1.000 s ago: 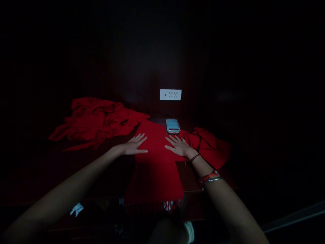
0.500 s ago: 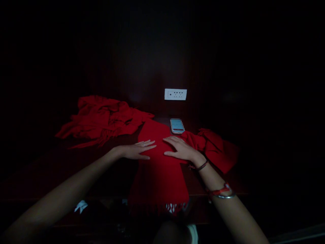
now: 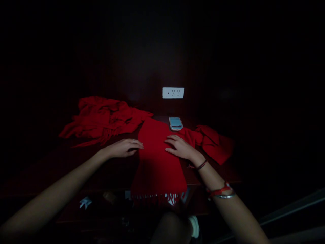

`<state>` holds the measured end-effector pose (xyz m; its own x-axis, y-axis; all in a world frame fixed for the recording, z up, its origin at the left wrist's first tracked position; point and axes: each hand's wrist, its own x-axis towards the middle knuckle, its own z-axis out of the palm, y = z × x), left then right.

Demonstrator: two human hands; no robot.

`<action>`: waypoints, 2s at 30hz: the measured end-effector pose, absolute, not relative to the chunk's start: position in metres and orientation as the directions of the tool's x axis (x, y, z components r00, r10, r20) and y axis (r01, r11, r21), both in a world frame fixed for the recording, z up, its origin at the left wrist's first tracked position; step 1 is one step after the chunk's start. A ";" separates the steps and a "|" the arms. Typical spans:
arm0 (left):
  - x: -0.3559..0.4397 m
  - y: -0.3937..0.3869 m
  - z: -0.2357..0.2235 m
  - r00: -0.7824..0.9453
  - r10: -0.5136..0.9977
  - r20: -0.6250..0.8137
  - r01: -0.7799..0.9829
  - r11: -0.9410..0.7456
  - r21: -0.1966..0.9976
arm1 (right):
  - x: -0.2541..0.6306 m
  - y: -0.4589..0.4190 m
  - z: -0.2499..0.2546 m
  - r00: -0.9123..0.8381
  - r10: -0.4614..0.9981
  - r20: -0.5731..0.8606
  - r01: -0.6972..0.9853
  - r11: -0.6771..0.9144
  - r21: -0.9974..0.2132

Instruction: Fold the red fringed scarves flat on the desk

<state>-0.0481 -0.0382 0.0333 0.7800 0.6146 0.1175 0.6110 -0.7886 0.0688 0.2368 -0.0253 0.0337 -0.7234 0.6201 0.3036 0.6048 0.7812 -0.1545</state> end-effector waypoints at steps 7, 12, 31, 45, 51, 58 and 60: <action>-0.040 -0.031 0.033 0.799 0.584 0.144 0.600 -0.789 -0.128 | 0.240 -0.077 0.006 -0.589 0.743 0.317 0.731 0.657 -0.183; -0.041 -0.032 0.027 0.793 0.559 0.241 0.607 -0.762 -0.227 | 0.237 -0.084 0.007 -0.301 0.892 0.338 0.909 0.375 -0.179; -0.028 -0.032 0.022 0.807 0.498 0.316 0.563 -0.810 -0.162 | 0.244 -0.080 0.033 -0.132 0.990 0.048 0.991 0.134 -0.027; -0.036 -0.036 0.016 0.689 0.717 -0.107 0.724 -0.672 0.155 | 0.216 -0.072 0.002 -0.417 0.906 0.066 0.902 0.422 -0.089; -0.037 -0.026 0.014 0.602 0.788 0.125 0.768 -0.615 0.177 | 0.227 -0.047 0.022 -0.478 0.865 0.152 0.851 0.499 -0.162; -0.038 0.026 0.003 0.496 0.835 0.238 0.798 -0.546 0.254 | 0.220 0.018 0.051 -0.418 0.882 0.217 0.897 0.439 -0.056; -0.039 0.032 0.001 0.499 0.807 0.316 0.767 -0.581 0.273 | 0.219 0.030 0.049 -0.412 0.895 0.168 0.906 0.422 -0.022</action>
